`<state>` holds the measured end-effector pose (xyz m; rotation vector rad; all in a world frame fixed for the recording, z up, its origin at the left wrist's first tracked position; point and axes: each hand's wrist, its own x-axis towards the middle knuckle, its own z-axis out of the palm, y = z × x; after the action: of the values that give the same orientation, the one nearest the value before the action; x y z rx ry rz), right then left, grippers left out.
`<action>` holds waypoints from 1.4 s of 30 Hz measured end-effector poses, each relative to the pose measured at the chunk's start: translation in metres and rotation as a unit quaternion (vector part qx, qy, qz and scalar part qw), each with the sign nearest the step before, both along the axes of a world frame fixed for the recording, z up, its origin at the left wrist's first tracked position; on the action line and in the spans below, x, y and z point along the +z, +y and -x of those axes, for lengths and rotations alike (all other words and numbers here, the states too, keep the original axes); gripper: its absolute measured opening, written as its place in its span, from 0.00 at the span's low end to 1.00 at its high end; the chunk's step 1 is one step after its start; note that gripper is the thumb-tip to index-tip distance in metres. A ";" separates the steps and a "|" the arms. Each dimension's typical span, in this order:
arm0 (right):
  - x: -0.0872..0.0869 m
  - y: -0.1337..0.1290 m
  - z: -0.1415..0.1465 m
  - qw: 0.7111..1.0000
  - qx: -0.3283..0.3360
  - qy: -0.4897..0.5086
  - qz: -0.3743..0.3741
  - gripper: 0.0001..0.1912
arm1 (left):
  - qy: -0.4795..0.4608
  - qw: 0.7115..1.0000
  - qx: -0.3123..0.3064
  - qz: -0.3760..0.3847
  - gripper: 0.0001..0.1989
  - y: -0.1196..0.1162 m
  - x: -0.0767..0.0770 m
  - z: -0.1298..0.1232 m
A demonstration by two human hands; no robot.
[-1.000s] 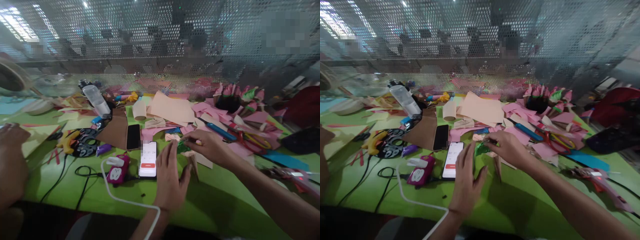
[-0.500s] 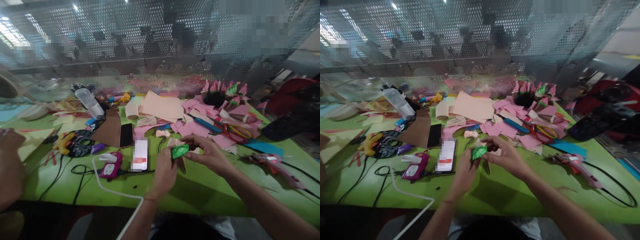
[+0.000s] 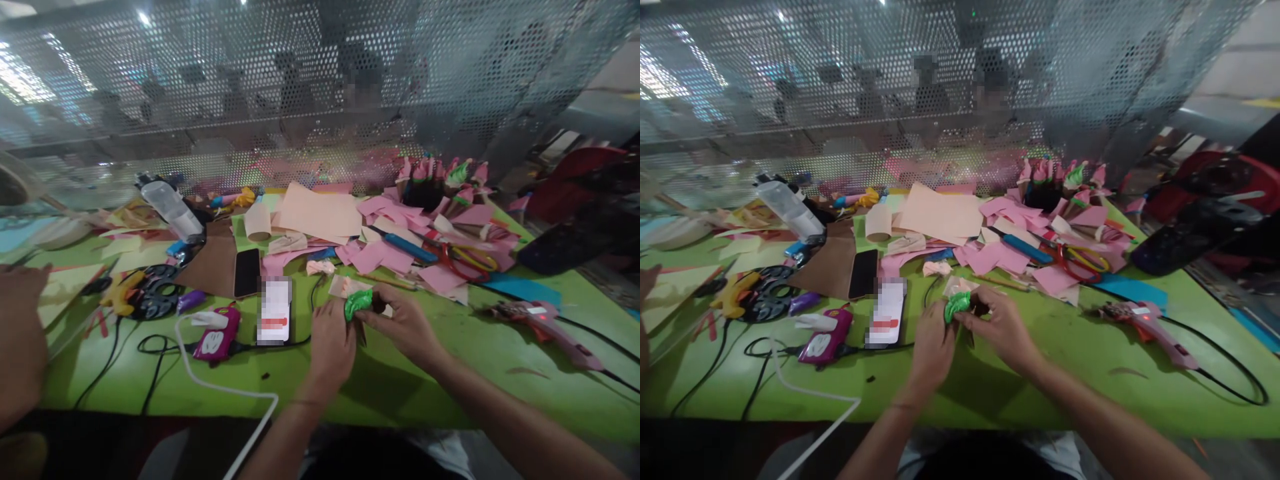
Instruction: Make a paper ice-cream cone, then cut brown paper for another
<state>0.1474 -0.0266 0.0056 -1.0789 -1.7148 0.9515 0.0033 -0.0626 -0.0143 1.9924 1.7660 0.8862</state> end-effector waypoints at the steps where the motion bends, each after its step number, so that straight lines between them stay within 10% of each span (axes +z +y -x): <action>1: 0.000 0.000 -0.001 1.000 -0.005 -0.003 -0.006 0.11 | 0.008 1.000 -0.009 -0.001 0.09 0.000 0.000 -0.001; 12: -0.001 0.001 -0.009 0.993 0.015 -0.068 -0.093 0.10 | -0.143 0.988 -0.064 -0.005 0.21 -0.011 0.003 0.004; 23: -0.003 0.004 -0.015 0.967 0.015 -0.165 -0.196 0.10 | -0.080 0.994 -0.073 -0.011 0.20 -0.005 0.003 0.007; 42: 0.010 0.007 -0.017 0.995 0.095 0.007 -0.022 0.14 | -0.092 0.993 -0.069 -0.024 0.12 -0.004 0.008 0.005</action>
<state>0.1644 -0.0201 0.0152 -0.8905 -1.8422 1.0309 -0.0021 -0.0664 -0.0065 1.9659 1.5019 1.0382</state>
